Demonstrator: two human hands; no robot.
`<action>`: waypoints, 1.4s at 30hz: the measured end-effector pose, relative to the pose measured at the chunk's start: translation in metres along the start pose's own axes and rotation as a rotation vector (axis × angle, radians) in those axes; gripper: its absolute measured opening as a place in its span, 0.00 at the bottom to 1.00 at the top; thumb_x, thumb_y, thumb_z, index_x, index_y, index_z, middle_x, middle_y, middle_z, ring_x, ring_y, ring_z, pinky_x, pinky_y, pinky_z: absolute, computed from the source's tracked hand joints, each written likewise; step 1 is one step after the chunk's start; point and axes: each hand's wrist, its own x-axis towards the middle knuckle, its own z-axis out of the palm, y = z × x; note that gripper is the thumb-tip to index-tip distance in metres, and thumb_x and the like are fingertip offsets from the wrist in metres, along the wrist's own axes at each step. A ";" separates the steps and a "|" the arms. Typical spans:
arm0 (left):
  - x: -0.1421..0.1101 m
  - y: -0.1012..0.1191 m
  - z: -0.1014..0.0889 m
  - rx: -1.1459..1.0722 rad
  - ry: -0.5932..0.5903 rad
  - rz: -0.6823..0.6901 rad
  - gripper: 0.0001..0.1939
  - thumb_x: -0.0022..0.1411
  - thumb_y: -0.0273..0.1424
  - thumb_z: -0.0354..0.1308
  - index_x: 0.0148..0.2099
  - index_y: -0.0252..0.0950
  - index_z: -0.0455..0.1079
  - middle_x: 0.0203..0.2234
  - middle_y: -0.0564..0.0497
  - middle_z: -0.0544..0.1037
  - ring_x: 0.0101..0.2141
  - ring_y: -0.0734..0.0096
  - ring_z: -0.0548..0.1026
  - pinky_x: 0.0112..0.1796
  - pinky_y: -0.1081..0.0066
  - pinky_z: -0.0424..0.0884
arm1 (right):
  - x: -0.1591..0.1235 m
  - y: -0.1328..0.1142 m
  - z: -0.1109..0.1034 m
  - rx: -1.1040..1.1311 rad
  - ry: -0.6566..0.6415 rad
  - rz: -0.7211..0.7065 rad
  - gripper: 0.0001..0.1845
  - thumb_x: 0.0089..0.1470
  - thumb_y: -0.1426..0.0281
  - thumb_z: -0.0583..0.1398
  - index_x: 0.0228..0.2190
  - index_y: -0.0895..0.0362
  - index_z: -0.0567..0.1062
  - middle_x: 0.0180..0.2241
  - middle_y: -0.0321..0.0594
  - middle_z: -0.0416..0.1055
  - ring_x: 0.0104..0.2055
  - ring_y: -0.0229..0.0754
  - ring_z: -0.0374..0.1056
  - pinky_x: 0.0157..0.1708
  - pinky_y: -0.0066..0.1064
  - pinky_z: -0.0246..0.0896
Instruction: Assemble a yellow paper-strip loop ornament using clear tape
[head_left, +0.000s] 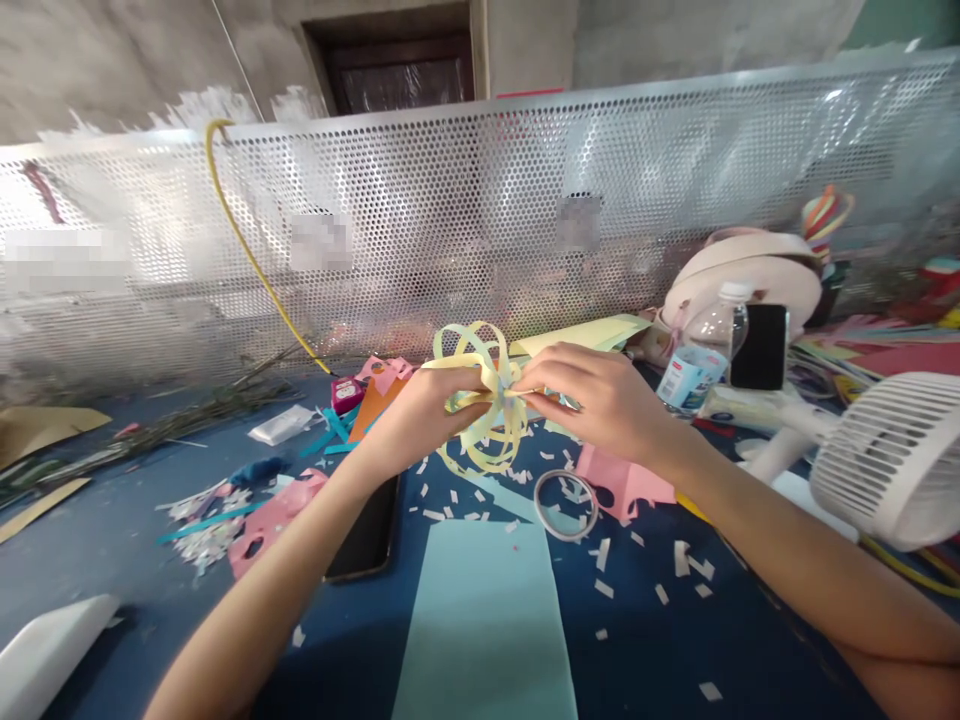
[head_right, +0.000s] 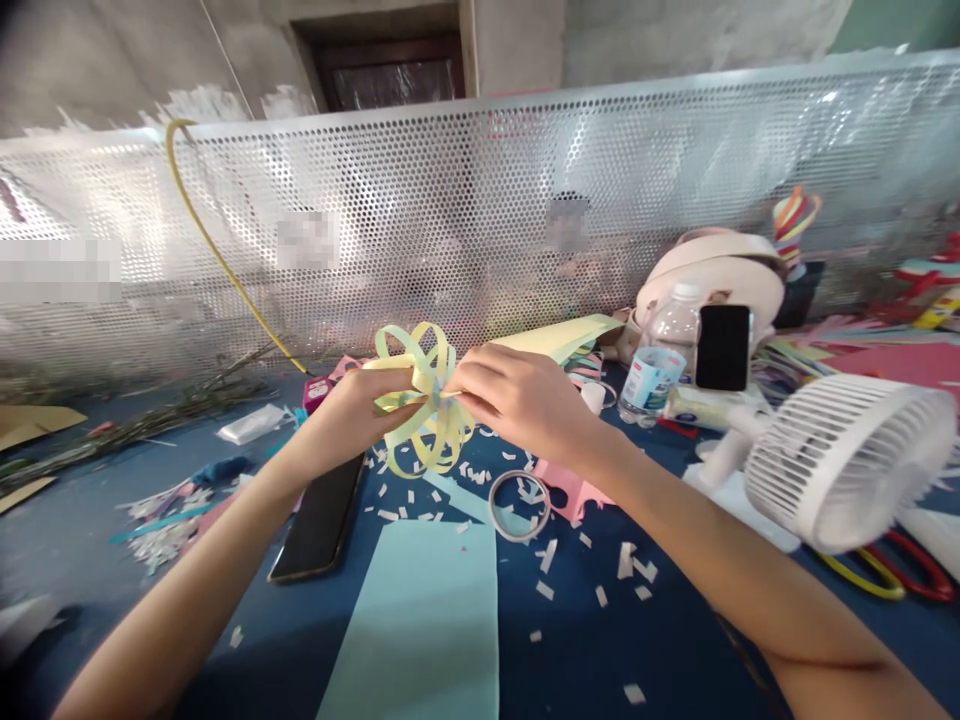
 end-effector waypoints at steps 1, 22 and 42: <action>0.000 -0.001 0.002 -0.016 0.030 -0.014 0.08 0.66 0.29 0.57 0.43 0.37 0.78 0.36 0.50 0.81 0.40 0.68 0.78 0.41 0.69 0.73 | 0.000 -0.001 0.000 -0.005 0.001 0.007 0.06 0.62 0.75 0.57 0.37 0.55 0.74 0.37 0.41 0.77 0.41 0.42 0.72 0.39 0.33 0.67; -0.004 0.014 0.002 0.157 0.166 0.208 0.06 0.64 0.26 0.62 0.42 0.38 0.78 0.34 0.52 0.82 0.37 0.70 0.79 0.40 0.71 0.74 | 0.002 -0.016 0.001 -0.069 -0.017 0.075 0.05 0.62 0.73 0.57 0.34 0.55 0.72 0.35 0.40 0.76 0.41 0.43 0.72 0.39 0.33 0.66; -0.006 0.005 0.005 0.177 0.130 0.241 0.05 0.64 0.24 0.61 0.40 0.36 0.77 0.33 0.53 0.81 0.35 0.72 0.77 0.36 0.72 0.72 | -0.002 -0.012 -0.008 -0.024 -0.072 0.112 0.07 0.63 0.67 0.60 0.42 0.55 0.74 0.39 0.37 0.76 0.42 0.40 0.71 0.39 0.30 0.64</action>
